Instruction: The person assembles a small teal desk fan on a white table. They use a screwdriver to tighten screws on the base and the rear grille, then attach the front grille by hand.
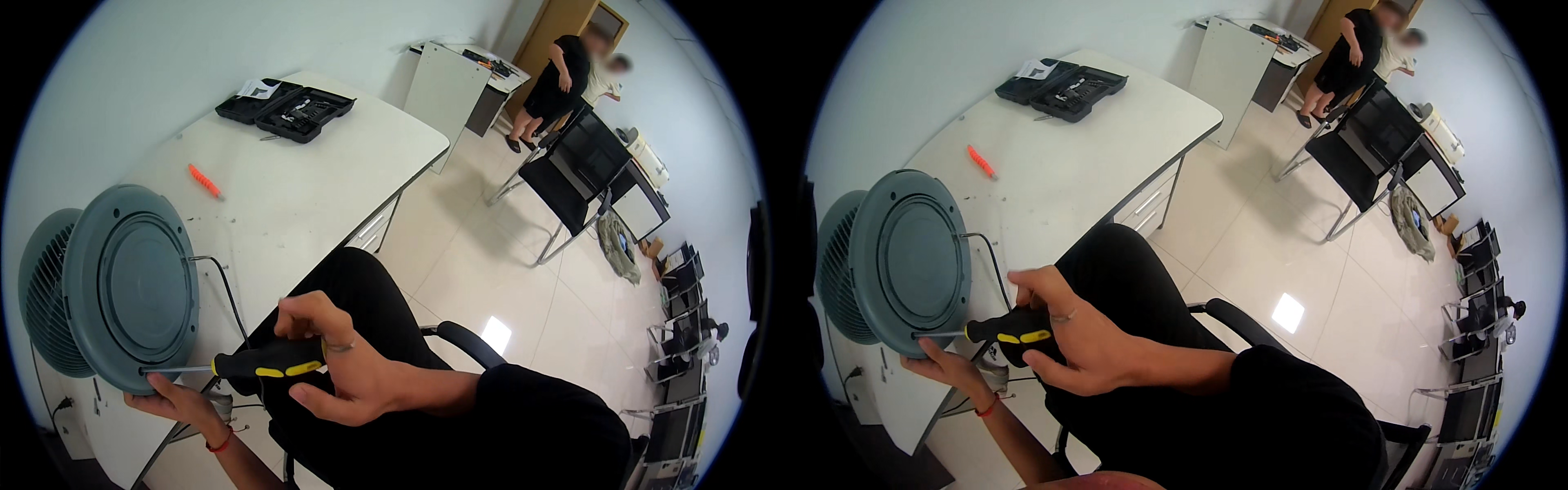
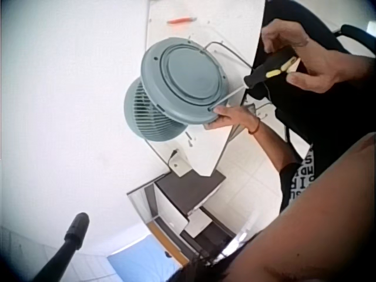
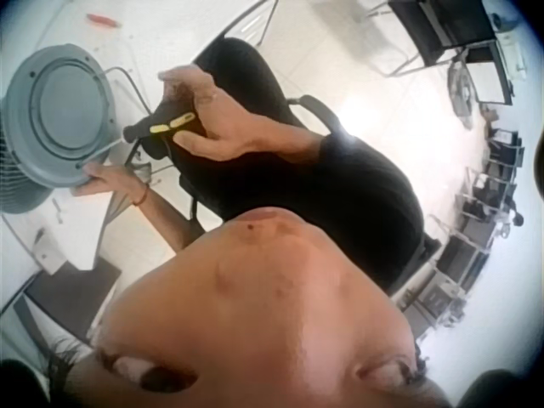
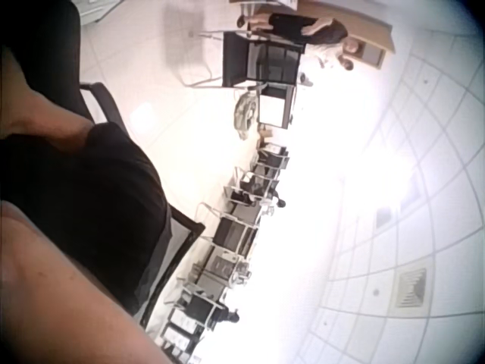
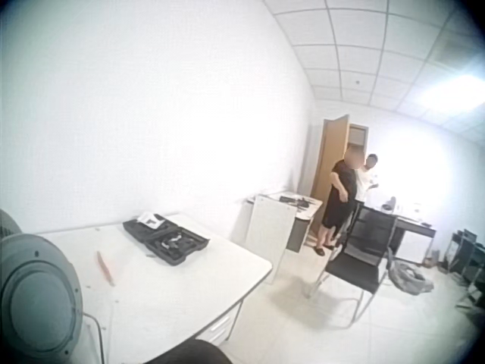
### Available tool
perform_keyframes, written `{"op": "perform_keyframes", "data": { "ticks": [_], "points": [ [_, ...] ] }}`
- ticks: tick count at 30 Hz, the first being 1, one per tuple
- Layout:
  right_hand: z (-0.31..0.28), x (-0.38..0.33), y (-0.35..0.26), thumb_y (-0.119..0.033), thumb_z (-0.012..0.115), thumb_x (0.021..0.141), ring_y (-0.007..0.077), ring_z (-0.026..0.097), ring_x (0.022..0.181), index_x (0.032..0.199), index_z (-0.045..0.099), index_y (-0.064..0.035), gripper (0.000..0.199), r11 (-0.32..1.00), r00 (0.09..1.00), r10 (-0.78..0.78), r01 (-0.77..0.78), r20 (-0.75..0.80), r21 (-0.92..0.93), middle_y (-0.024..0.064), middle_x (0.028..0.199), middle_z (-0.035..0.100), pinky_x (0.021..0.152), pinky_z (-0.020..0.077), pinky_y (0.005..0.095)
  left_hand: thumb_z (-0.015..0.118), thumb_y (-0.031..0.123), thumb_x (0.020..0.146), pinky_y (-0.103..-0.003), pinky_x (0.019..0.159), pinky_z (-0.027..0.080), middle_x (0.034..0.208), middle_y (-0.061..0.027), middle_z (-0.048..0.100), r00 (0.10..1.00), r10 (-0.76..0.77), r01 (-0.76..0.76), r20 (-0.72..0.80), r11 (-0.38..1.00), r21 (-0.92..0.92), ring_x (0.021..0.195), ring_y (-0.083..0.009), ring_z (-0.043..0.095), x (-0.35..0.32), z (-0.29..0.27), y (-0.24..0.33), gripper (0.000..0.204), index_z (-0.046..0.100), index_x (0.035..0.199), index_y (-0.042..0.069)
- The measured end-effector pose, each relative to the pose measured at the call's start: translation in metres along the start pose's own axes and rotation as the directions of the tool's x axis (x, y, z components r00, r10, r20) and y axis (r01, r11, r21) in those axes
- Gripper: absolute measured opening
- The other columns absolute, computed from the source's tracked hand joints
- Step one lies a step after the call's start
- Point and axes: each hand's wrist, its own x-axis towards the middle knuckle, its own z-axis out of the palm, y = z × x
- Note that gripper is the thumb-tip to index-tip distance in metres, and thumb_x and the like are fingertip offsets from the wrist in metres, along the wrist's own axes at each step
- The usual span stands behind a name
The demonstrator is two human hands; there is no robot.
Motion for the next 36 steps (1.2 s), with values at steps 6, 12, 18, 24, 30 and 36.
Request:
{"op": "perform_keyframes", "data": {
  "ticks": [6, 12, 18, 24, 30, 36],
  "points": [
    [-0.009, -0.005, -0.008, -0.012, 0.063, 0.092, 0.0258, 0.054, 0.098, 0.148, 0.025, -0.0013, 0.068, 0.964, 0.954, 0.239, -0.256, 0.179, 0.076, 0.0185, 0.111, 0.052, 0.089, 0.0447, 0.0376, 0.057, 0.030, 0.105, -0.036, 0.103, 0.040, 0.126, -0.0163, 0.052, 0.999, -0.022, 0.018, -0.041, 0.997, -0.075, 0.114, -0.0229, 0.053, -0.004, 0.002, -0.003, 0.046, 0.042, 0.132, -0.005],
    [-0.014, 0.004, -0.008, -0.009, 0.069, 0.086, 0.0265, 0.057, 0.099, 0.138, 0.043, 0.0022, 0.059, 0.989, 0.987, 0.050, -0.028, 0.154, -0.148, 0.0183, 0.113, 0.055, 0.090, 0.0460, 0.0355, 0.059, 0.026, 0.103, -0.037, 0.104, 0.039, 0.130, -0.0176, 0.052, 0.998, -0.004, 0.007, -0.056, 0.998, 0.055, 0.115, -0.0257, 0.052, -0.006, -0.001, -0.005, 0.047, 0.041, 0.134, -0.005],
    [0.000, -0.011, 0.001, -0.011, 0.070, 0.082, 0.0214, 0.059, 0.090, 0.144, 0.032, -0.0070, 0.073, 0.999, 1.000, 0.029, -0.029, -0.008, -0.036, 0.0193, 0.111, 0.056, 0.075, 0.0512, 0.0332, 0.063, 0.013, 0.099, -0.031, 0.093, 0.049, 0.124, -0.0115, 0.050, 0.994, 0.066, -0.053, 0.085, 0.988, -0.143, 0.103, -0.0168, 0.054, -0.005, -0.006, -0.019, 0.051, 0.033, 0.139, 0.001],
    [0.004, -0.022, 0.005, -0.016, 0.068, 0.089, 0.0162, 0.056, 0.076, 0.141, 0.030, -0.0003, 0.067, 0.991, 0.999, 0.019, -0.012, 0.049, -0.132, 0.0177, 0.101, 0.058, 0.072, 0.0489, 0.0253, 0.061, 0.017, 0.101, -0.026, 0.091, 0.045, 0.115, -0.0078, 0.048, 0.987, 0.135, -0.126, 0.083, 0.986, -0.112, 0.098, -0.0112, 0.052, -0.002, -0.002, 0.002, 0.046, 0.033, 0.133, -0.001],
    [-0.007, -0.011, -0.009, -0.022, 0.082, 0.081, 0.0208, 0.062, 0.072, 0.142, 0.031, -0.0009, 0.083, 0.945, 0.955, -0.152, 0.216, 0.255, -0.247, 0.0180, 0.096, 0.062, 0.062, 0.0524, 0.0252, 0.061, 0.017, 0.101, -0.028, 0.096, 0.041, 0.121, -0.0100, 0.045, 0.989, 0.123, -0.108, 0.081, 0.980, -0.164, 0.104, -0.0130, 0.051, -0.004, 0.000, 0.005, 0.045, 0.035, 0.132, -0.004],
    [0.018, -0.021, -0.018, -0.017, 0.079, 0.081, 0.0225, 0.059, 0.065, 0.140, 0.035, -0.0012, 0.075, 0.985, 0.981, -0.170, 0.172, 0.090, -0.022, 0.0224, 0.102, 0.058, 0.054, 0.0494, 0.0280, 0.059, 0.011, 0.102, -0.026, 0.095, 0.041, 0.120, -0.0074, 0.043, 0.993, 0.085, -0.057, 0.077, 0.946, -0.318, 0.101, -0.0107, 0.050, 0.004, 0.006, 0.012, 0.041, 0.035, 0.133, -0.002]
  ]
}}
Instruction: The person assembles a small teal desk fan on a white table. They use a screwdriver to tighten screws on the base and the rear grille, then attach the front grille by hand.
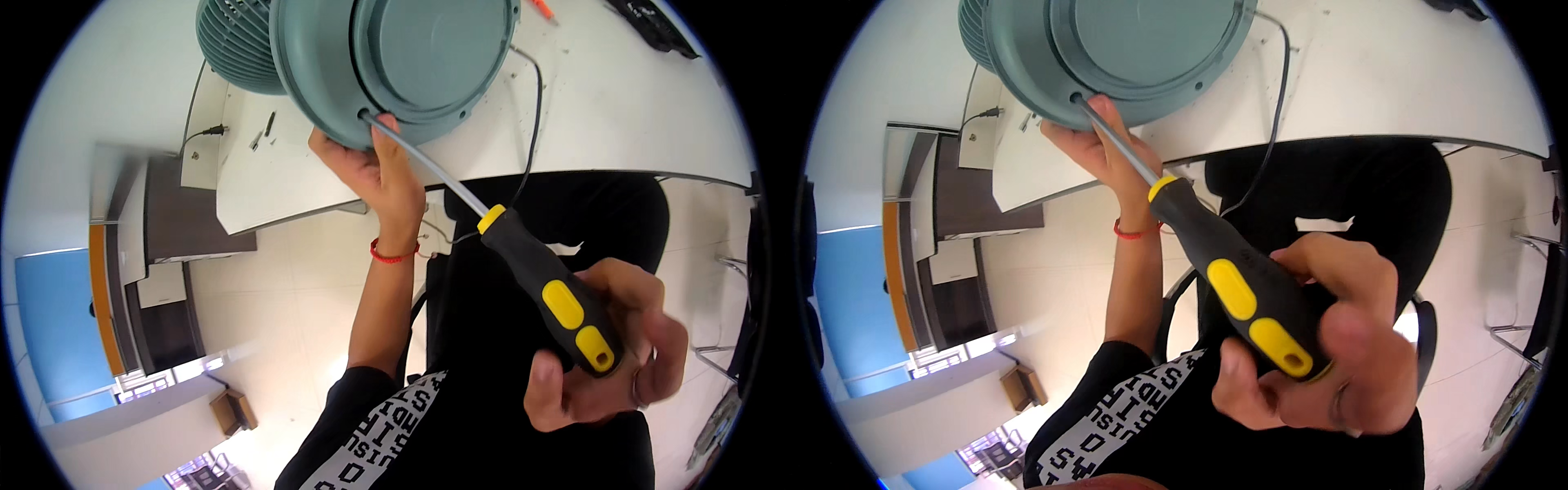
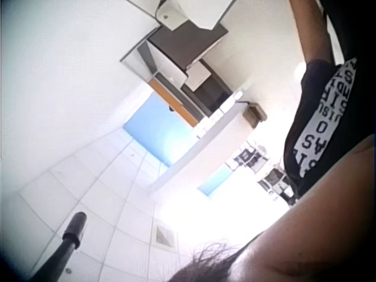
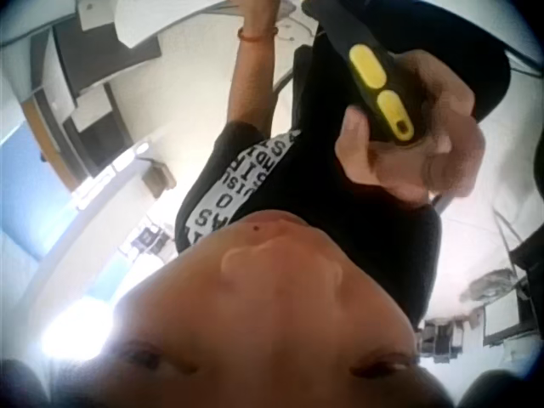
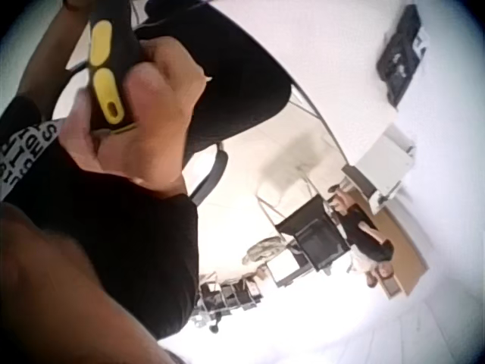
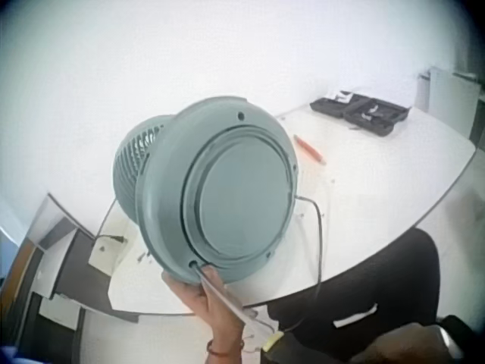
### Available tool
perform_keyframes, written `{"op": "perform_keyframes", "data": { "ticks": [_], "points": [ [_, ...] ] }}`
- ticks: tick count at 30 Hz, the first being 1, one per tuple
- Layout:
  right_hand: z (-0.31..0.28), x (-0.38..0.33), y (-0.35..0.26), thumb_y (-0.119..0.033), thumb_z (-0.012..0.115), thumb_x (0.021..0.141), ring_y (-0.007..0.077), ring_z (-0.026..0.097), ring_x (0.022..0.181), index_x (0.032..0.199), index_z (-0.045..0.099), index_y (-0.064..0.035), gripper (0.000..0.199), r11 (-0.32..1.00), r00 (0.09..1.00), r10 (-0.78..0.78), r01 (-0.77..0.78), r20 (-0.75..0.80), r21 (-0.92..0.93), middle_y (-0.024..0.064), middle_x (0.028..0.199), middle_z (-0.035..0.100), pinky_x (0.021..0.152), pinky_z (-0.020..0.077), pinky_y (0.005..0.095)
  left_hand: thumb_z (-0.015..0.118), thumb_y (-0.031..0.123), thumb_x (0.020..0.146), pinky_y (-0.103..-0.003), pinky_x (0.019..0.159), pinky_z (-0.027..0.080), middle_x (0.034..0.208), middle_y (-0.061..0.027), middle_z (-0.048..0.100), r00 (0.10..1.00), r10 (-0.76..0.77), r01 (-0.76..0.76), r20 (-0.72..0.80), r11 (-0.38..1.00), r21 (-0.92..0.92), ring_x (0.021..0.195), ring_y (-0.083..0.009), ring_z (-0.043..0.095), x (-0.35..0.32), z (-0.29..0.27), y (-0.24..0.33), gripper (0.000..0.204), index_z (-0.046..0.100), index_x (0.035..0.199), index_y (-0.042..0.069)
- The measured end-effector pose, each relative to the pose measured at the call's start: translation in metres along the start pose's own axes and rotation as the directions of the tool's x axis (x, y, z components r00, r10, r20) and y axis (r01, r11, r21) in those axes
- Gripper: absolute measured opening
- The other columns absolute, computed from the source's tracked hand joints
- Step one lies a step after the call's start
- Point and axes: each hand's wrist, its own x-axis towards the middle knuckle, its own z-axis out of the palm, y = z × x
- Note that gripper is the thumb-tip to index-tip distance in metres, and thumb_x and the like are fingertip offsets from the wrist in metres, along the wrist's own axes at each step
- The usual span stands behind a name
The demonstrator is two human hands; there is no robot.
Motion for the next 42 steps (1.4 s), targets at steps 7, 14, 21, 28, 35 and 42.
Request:
{"op": "perform_keyframes", "data": {
  "ticks": [7, 14, 21, 28, 35, 42],
  "points": [
    [-0.006, -0.022, 0.001, -0.023, 0.071, 0.089, 0.0238, 0.060, 0.064, 0.136, 0.039, 0.0008, 0.062, 0.979, 0.976, -0.083, 0.117, 0.202, -0.165, 0.0229, 0.112, 0.056, 0.051, 0.0488, 0.0293, 0.058, 0.008, 0.103, -0.018, 0.088, 0.039, 0.114, -0.0036, 0.046, 1.000, -0.007, 0.006, -0.008, 0.999, -0.049, 0.097, -0.0052, 0.048, 0.005, -0.004, -0.006, 0.036, 0.035, 0.131, 0.004],
    [-0.006, -0.031, 0.012, -0.030, 0.063, 0.096, 0.0248, 0.061, 0.064, 0.134, 0.043, 0.0026, 0.054, 0.936, 0.959, -0.204, 0.250, 0.195, -0.249, 0.0233, 0.120, 0.054, 0.048, 0.0484, 0.0304, 0.056, 0.014, 0.105, -0.017, 0.087, 0.047, 0.117, -0.0038, 0.043, 0.999, 0.031, -0.031, 0.025, 1.000, -0.004, 0.099, -0.0042, 0.051, 0.006, 0.001, -0.008, 0.036, 0.033, 0.132, 0.005],
    [-0.014, -0.032, 0.010, -0.031, 0.064, 0.095, 0.0242, 0.061, 0.066, 0.136, 0.041, 0.0035, 0.058, 0.993, 0.955, -0.047, 0.077, 0.292, -0.090, 0.0231, 0.118, 0.055, 0.050, 0.0489, 0.0303, 0.057, 0.016, 0.105, -0.016, 0.090, 0.054, 0.118, -0.0047, 0.043, 0.994, 0.066, -0.058, 0.086, 0.994, -0.094, 0.103, -0.0043, 0.054, 0.008, -0.026, -0.038, 0.037, 0.033, 0.132, 0.007],
    [-0.020, -0.039, 0.011, -0.033, 0.064, 0.094, 0.0236, 0.062, 0.069, 0.138, 0.039, 0.0045, 0.063, 0.996, 0.948, 0.053, -0.028, 0.313, -0.083, 0.0229, 0.116, 0.055, 0.053, 0.0495, 0.0303, 0.055, 0.016, 0.105, -0.020, 0.097, 0.055, 0.117, -0.0043, 0.047, 0.991, 0.073, -0.049, 0.109, 0.976, -0.211, 0.106, -0.0048, 0.056, 0.006, -0.014, -0.040, 0.035, 0.033, 0.132, 0.007],
    [-0.031, -0.043, 0.017, -0.035, 0.064, 0.093, 0.0230, 0.062, 0.072, 0.140, 0.037, 0.0054, 0.067, 0.996, 0.938, 0.081, -0.065, 0.338, -0.058, 0.0226, 0.114, 0.056, 0.055, 0.0500, 0.0302, 0.050, 0.017, 0.107, -0.025, 0.110, 0.050, 0.122, -0.0052, 0.045, 0.985, 0.138, -0.120, 0.098, 0.977, -0.174, 0.113, -0.0074, 0.056, 0.004, -0.016, -0.033, 0.033, 0.033, 0.133, 0.006],
    [-0.027, -0.044, 0.016, -0.036, 0.064, 0.092, 0.0225, 0.062, 0.074, 0.142, 0.035, 0.0064, 0.072, 0.995, 0.934, 0.097, -0.084, 0.344, -0.053, 0.0224, 0.113, 0.056, 0.057, 0.0505, 0.0302, 0.049, 0.017, 0.108, -0.026, 0.111, 0.050, 0.126, -0.0054, 0.043, 0.998, 0.016, -0.009, 0.061, 0.994, -0.111, 0.118, -0.0088, 0.054, 0.004, -0.012, -0.022, 0.036, 0.030, 0.137, 0.006]
  ]
}}
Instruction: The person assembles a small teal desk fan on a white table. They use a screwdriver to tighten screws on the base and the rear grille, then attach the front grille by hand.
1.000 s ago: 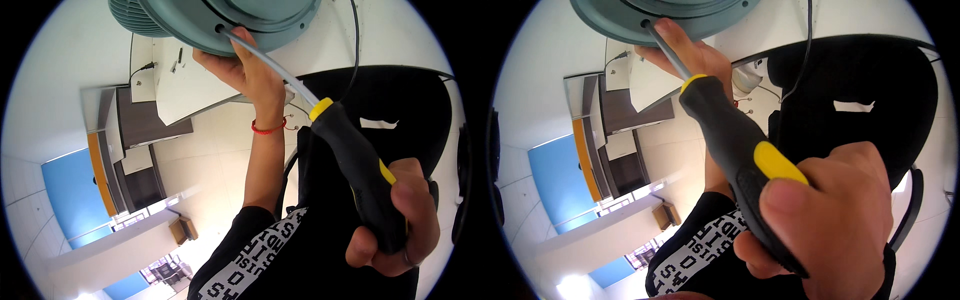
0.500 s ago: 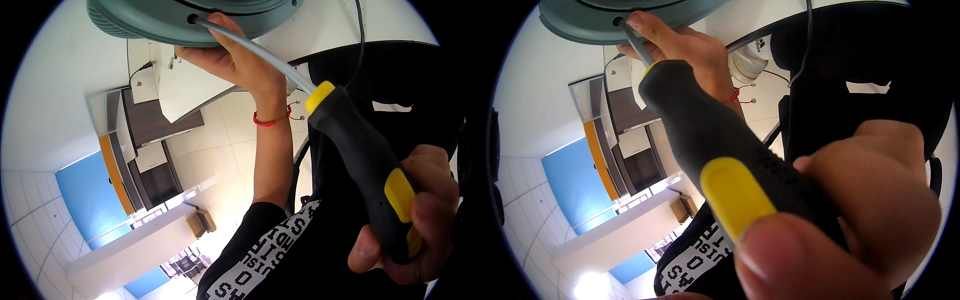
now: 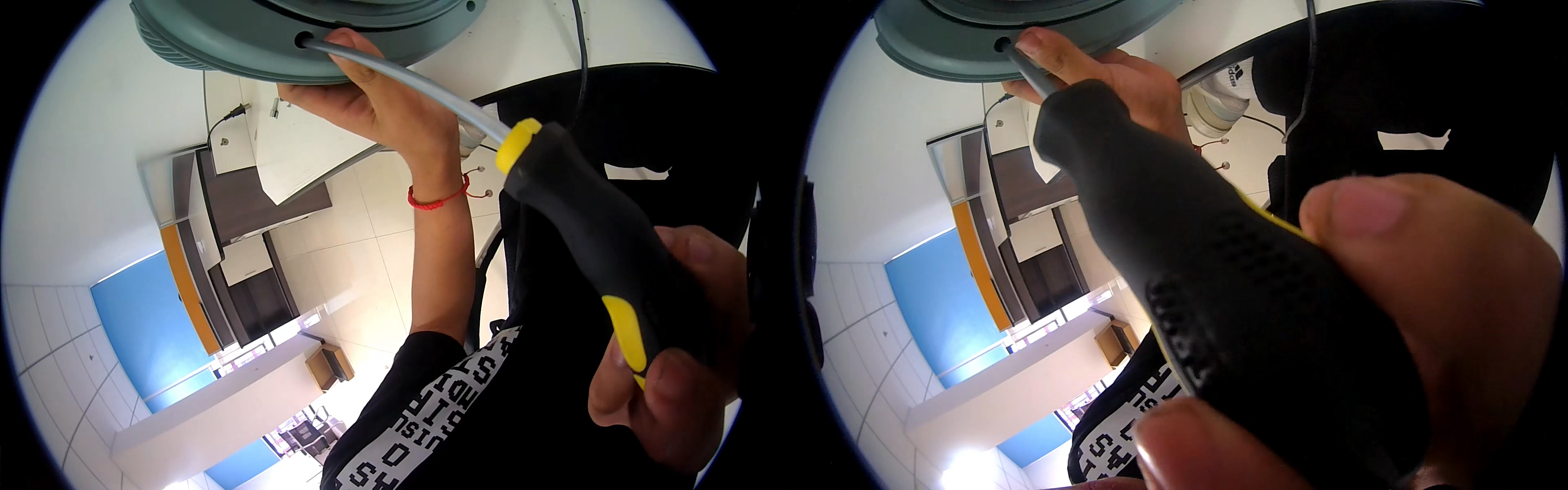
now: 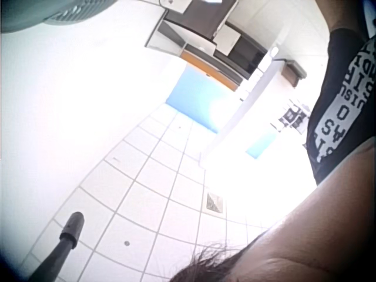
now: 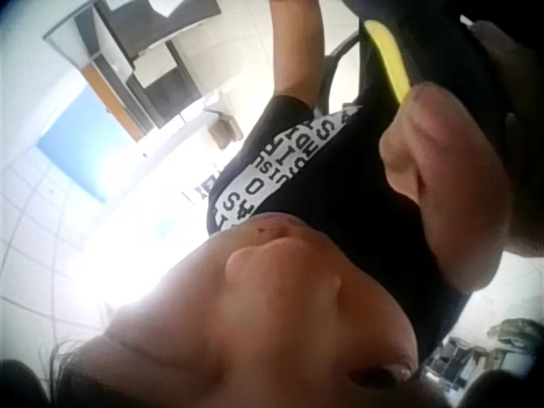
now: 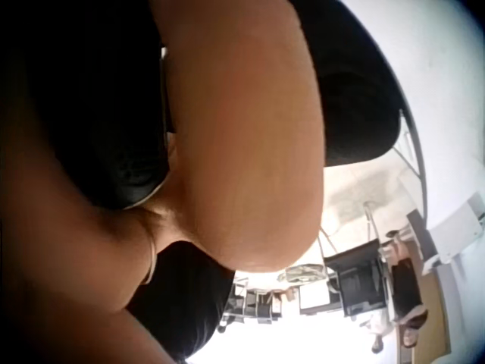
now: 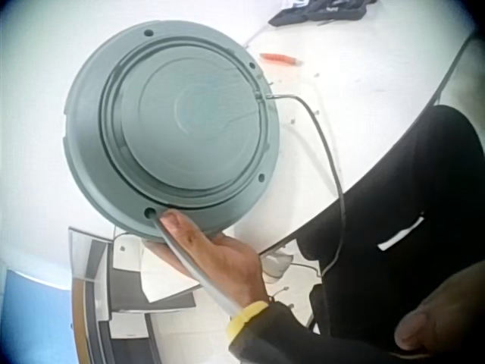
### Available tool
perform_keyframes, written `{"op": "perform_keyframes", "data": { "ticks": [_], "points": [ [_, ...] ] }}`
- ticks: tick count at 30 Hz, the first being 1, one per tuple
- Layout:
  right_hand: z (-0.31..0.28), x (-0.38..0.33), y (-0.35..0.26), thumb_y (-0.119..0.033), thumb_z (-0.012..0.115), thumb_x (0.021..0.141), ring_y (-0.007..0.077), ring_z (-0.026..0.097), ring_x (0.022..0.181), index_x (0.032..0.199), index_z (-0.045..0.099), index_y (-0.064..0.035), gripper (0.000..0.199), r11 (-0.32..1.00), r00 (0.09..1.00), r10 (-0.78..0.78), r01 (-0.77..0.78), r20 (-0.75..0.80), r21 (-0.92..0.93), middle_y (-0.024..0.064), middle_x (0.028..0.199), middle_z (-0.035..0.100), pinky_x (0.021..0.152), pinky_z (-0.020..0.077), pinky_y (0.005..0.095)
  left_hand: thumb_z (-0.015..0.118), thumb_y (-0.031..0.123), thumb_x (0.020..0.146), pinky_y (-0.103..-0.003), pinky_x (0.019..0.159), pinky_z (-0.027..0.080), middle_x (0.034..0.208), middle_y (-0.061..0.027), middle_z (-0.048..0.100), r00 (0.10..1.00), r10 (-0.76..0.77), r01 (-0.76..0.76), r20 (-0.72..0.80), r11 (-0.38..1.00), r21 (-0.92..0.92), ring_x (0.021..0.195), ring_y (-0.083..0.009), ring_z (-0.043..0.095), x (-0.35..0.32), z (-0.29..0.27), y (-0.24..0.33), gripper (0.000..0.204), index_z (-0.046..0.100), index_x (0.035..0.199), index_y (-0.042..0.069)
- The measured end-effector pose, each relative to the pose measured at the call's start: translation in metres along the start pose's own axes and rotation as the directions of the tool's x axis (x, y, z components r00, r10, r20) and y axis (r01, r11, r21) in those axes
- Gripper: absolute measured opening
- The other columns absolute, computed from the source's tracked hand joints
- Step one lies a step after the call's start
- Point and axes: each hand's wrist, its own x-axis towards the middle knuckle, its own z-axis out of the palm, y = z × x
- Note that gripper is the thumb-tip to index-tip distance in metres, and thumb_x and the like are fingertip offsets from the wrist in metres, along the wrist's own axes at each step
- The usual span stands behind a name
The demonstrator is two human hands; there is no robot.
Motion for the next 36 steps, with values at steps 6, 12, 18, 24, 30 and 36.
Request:
{"op": "perform_keyframes", "data": {
  "ticks": [6, 12, 18, 24, 30, 36],
  "points": [
    [-0.006, -0.001, 0.001, -0.038, 0.064, 0.091, 0.0220, 0.062, 0.077, 0.143, 0.033, 0.0072, 0.076, 1.000, 1.000, 0.014, -0.014, -0.003, 0.013, 0.0222, 0.111, 0.057, 0.059, 0.0510, 0.0302, 0.049, 0.018, 0.108, -0.027, 0.113, 0.048, 0.126, -0.0046, 0.044, 0.999, 0.002, -0.005, -0.035, 0.998, -0.063, 0.118, -0.0082, 0.055, -0.001, 0.009, 0.007, 0.038, 0.030, 0.139, 0.009],
    [-0.007, -0.002, 0.002, -0.039, 0.064, 0.090, 0.0214, 0.063, 0.079, 0.145, 0.031, 0.0080, 0.080, 0.999, 0.999, 0.014, -0.015, 0.032, 0.030, 0.0220, 0.109, 0.057, 0.061, 0.0515, 0.0301, 0.050, 0.018, 0.107, -0.025, 0.112, 0.047, 0.122, -0.0032, 0.048, 0.993, 0.067, -0.073, 0.095, 0.996, 0.059, 0.116, -0.0065, 0.055, 0.003, -0.019, -0.009, 0.035, 0.032, 0.137, 0.011],
    [-0.008, 0.012, 0.002, -0.037, 0.071, 0.084, 0.0160, 0.056, 0.073, 0.147, 0.025, 0.0044, 0.088, 0.993, 0.996, 0.071, -0.076, 0.053, 0.092, 0.0127, 0.095, 0.051, 0.060, 0.0423, 0.0265, 0.051, 0.016, 0.107, -0.023, 0.106, 0.050, 0.121, -0.0040, 0.048, 1.000, 0.016, -0.016, 0.000, 0.997, 0.073, 0.113, -0.0066, 0.055, -0.002, 0.012, 0.014, 0.033, 0.033, 0.133, 0.010],
    [-0.005, 0.027, -0.006, -0.041, 0.071, 0.086, 0.0171, 0.060, 0.070, 0.134, 0.038, 0.0027, 0.073, 0.986, 0.988, 0.152, -0.150, -0.029, 0.076, 0.0126, 0.090, 0.057, 0.056, 0.0440, 0.0251, 0.052, 0.016, 0.107, -0.021, 0.098, 0.049, 0.119, -0.0049, 0.048, 0.999, -0.038, 0.041, -0.032, 0.997, 0.068, 0.109, -0.0065, 0.054, -0.002, -0.001, 0.001, 0.033, 0.033, 0.133, 0.007],
    [0.025, 0.035, 0.008, -0.044, 0.068, 0.088, 0.0190, 0.062, 0.075, 0.135, 0.040, 0.0011, 0.071, 1.000, 0.905, -0.018, 0.014, -0.425, -0.011, 0.0184, 0.104, 0.060, 0.061, 0.0480, 0.0247, 0.058, 0.015, 0.104, -0.021, 0.089, 0.045, 0.116, -0.0048, 0.049, 0.986, -0.054, 0.073, -0.161, 0.991, 0.114, 0.098, -0.0075, 0.051, -0.002, 0.021, 0.023, 0.035, 0.037, 0.128, 0.001],
    [0.013, 0.039, -0.006, -0.024, 0.073, 0.087, 0.0211, 0.061, 0.075, 0.133, 0.037, 0.0031, 0.065, 0.999, 0.948, 0.013, -0.025, -0.317, -0.032, 0.0221, 0.103, 0.059, 0.063, 0.0508, 0.0280, 0.067, 0.010, 0.097, -0.027, 0.090, 0.048, 0.116, -0.0101, 0.054, 0.983, -0.069, 0.098, -0.168, 0.980, 0.172, 0.098, -0.0123, 0.058, -0.004, 0.006, 0.017, 0.047, 0.038, 0.132, -0.001]
  ]
}}
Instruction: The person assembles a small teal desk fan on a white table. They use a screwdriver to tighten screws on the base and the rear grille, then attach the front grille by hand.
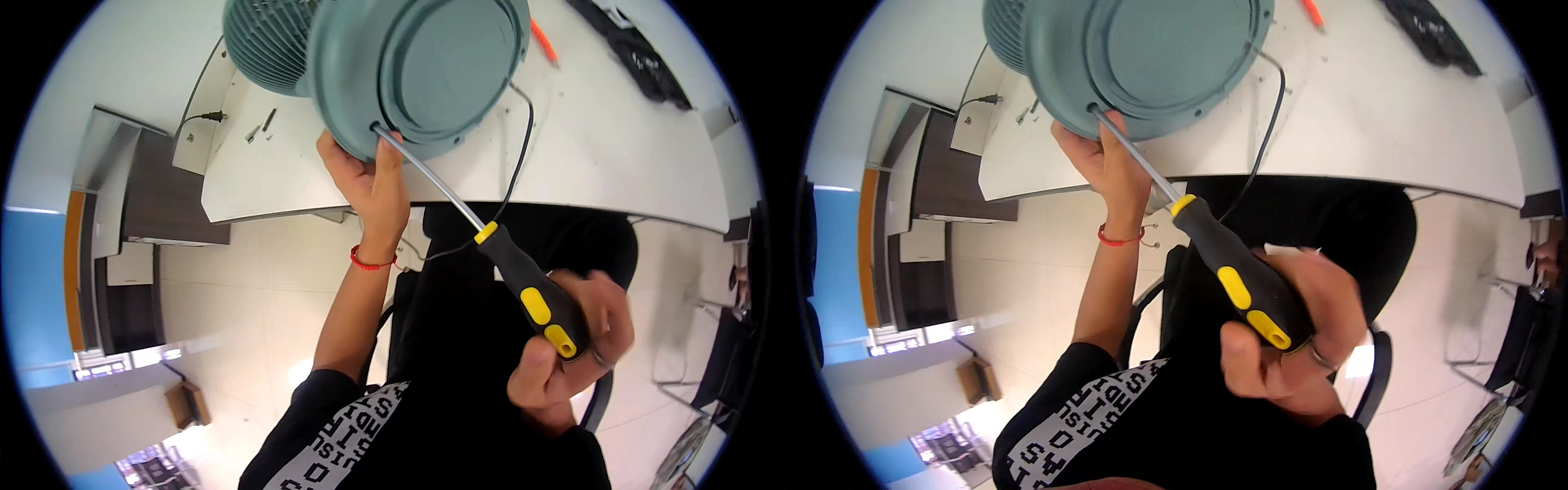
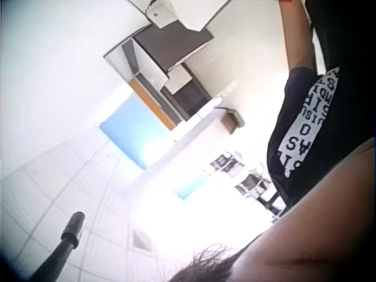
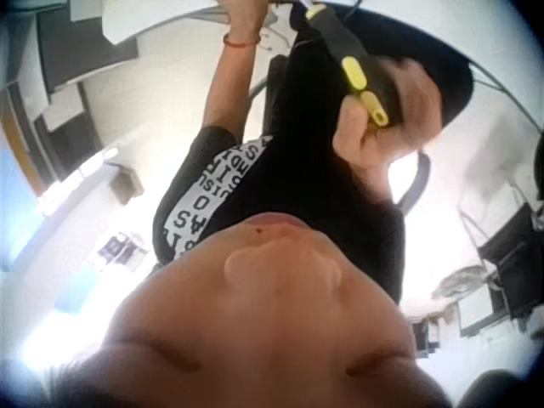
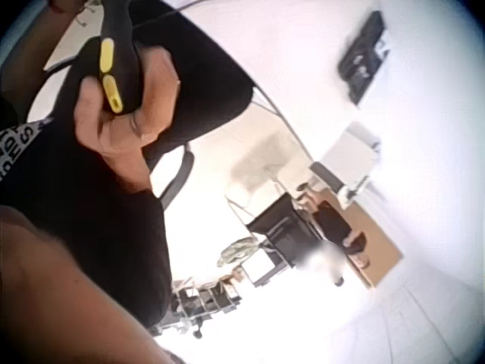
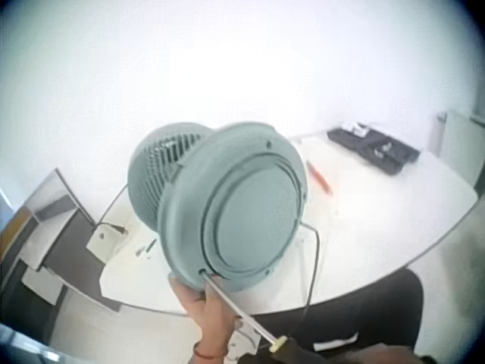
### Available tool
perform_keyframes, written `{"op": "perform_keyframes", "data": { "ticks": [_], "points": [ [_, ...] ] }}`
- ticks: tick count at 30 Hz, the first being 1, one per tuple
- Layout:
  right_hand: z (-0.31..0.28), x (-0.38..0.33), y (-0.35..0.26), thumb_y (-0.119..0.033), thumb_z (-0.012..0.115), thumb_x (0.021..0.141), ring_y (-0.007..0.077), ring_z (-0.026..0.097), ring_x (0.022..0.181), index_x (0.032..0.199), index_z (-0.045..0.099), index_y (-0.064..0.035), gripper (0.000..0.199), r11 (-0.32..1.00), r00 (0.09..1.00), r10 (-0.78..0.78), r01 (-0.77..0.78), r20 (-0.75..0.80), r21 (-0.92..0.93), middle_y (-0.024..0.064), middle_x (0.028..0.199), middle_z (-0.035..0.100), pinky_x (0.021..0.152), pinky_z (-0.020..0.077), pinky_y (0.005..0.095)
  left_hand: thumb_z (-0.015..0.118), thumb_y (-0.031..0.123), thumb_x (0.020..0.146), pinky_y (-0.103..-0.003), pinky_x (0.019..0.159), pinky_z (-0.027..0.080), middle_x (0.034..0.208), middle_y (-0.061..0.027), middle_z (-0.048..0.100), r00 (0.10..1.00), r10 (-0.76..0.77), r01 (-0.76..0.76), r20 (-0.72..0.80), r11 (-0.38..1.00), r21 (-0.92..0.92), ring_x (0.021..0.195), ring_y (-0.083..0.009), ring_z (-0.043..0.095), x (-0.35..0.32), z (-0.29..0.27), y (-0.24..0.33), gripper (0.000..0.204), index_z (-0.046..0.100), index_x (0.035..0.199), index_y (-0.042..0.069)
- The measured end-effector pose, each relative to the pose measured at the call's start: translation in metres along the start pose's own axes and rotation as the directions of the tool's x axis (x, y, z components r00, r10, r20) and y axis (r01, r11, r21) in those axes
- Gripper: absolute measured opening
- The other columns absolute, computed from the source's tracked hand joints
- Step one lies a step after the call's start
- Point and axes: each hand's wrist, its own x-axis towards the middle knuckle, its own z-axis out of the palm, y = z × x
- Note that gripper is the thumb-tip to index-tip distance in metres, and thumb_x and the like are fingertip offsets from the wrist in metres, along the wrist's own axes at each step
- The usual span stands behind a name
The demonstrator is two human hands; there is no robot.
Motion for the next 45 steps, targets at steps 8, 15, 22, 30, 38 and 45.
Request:
{"op": "perform_keyframes", "data": {
  "ticks": [8, 15, 22, 30, 38, 45],
  "points": [
    [0.008, -0.004, -0.002, -0.018, 0.066, 0.093, 0.0179, 0.060, 0.082, 0.131, 0.037, 0.0021, 0.052, 0.987, 0.974, 0.145, -0.130, -0.173, 0.097, 0.0178, 0.105, 0.055, 0.071, 0.0502, 0.0252, 0.070, 0.008, 0.095, -0.032, 0.093, 0.050, 0.116, -0.0118, 0.056, 0.997, -0.043, 0.055, 0.067, 0.980, -0.191, 0.099, -0.0151, 0.062, -0.002, 0.008, 0.007, 0.049, 0.039, 0.132, -0.002],
    [0.007, 0.000, 0.006, -0.019, 0.065, 0.093, 0.0128, 0.056, 0.075, 0.143, 0.028, -0.0011, 0.065, 0.980, 0.968, 0.188, -0.174, -0.163, 0.101, 0.0160, 0.100, 0.058, 0.070, 0.0450, 0.0243, 0.072, 0.009, 0.093, -0.031, 0.095, 0.043, 0.117, -0.0073, 0.053, 0.990, -0.086, 0.106, 0.109, 0.976, -0.189, 0.104, -0.0134, 0.052, -0.006, 0.003, -0.003, 0.048, 0.043, 0.130, 0.000],
    [0.006, 0.003, 0.004, -0.023, 0.065, 0.095, 0.0140, 0.058, 0.080, 0.140, 0.029, -0.0014, 0.061, 0.980, 0.972, 0.168, -0.147, -0.165, 0.134, 0.0139, 0.093, 0.058, 0.072, 0.0458, 0.0238, 0.073, 0.011, 0.093, -0.030, 0.094, 0.042, 0.114, -0.0063, 0.053, 0.994, -0.045, 0.064, 0.098, 0.977, -0.206, 0.103, -0.0132, 0.052, -0.005, 0.007, -0.004, 0.048, 0.043, 0.130, 0.000],
    [0.011, 0.018, 0.007, -0.028, 0.063, 0.098, 0.0116, 0.057, 0.082, 0.136, 0.037, 0.0015, 0.055, 0.999, 0.961, 0.026, -0.019, -0.276, 0.030, 0.0141, 0.106, 0.056, 0.063, 0.0449, 0.0211, 0.074, 0.012, 0.093, -0.030, 0.093, 0.043, 0.115, -0.0073, 0.053, 0.995, -0.025, 0.045, 0.100, 0.979, -0.199, 0.103, -0.0137, 0.052, -0.004, 0.009, -0.001, 0.048, 0.043, 0.129, 0.000],
    [0.004, 0.020, 0.017, -0.029, 0.069, 0.092, 0.0185, 0.057, 0.084, 0.148, 0.032, 0.0038, 0.074, 0.997, 0.969, -0.081, 0.081, -0.232, -0.010, 0.0208, 0.124, 0.052, 0.071, 0.0485, 0.0270, 0.073, 0.010, 0.093, -0.030, 0.094, 0.043, 0.115, -0.0073, 0.052, 0.993, -0.032, 0.056, 0.116, 0.976, -0.208, 0.101, -0.0136, 0.051, -0.004, 0.008, -0.002, 0.048, 0.042, 0.129, 0.000],
    [0.001, 0.015, 0.016, -0.025, 0.070, 0.090, 0.0146, 0.055, 0.079, 0.151, 0.026, 0.0038, 0.080, 0.998, 0.981, -0.058, 0.057, -0.186, -0.012, 0.0127, 0.095, 0.061, 0.069, 0.0429, 0.0255, 0.073, 0.010, 0.093, -0.031, 0.093, 0.043, 0.114, -0.0069, 0.051, 0.989, -0.064, 0.090, 0.130, 0.976, -0.197, 0.101, -0.0134, 0.051, -0.008, 0.003, -0.006, 0.050, 0.041, 0.130, 0.000]
  ]
}}
